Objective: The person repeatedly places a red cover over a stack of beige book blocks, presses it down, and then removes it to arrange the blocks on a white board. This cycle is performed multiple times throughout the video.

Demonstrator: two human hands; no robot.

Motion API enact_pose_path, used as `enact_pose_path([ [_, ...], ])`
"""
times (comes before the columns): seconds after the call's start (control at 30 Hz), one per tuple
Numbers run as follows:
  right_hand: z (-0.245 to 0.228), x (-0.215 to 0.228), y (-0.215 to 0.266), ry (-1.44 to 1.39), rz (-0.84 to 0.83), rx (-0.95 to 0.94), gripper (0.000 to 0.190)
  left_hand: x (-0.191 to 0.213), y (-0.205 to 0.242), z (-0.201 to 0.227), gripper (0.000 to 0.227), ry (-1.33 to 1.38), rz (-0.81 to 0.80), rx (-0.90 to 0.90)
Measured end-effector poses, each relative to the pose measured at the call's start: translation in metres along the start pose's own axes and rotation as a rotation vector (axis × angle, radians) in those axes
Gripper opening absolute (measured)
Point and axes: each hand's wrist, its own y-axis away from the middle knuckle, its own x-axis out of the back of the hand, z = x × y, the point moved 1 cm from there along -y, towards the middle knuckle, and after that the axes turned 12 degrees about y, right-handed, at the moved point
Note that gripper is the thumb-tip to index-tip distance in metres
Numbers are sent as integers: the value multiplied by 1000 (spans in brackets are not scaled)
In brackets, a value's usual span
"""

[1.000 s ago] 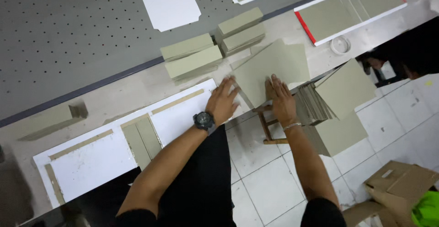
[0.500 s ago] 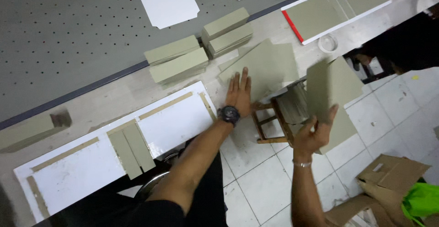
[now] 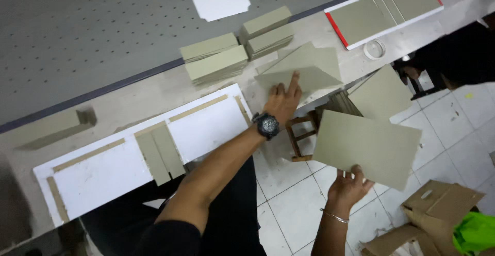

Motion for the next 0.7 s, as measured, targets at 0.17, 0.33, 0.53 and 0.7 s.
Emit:
enact_pose_path([
  [0.17,-17,7,20,11,-28,217,52,149,24,-23,36,112,16,-77],
  [0.33,-4,3,45,122,-114,635,46,295,118,-83,59,360,24,-33],
  [0.53,53,-44,124,691,-822,1458,49,428,268,-150,109,99,-162,173],
  [0.7,131,-98,194,734,-1153,1740,46,475,377,-175,54,-281,-65,166],
])
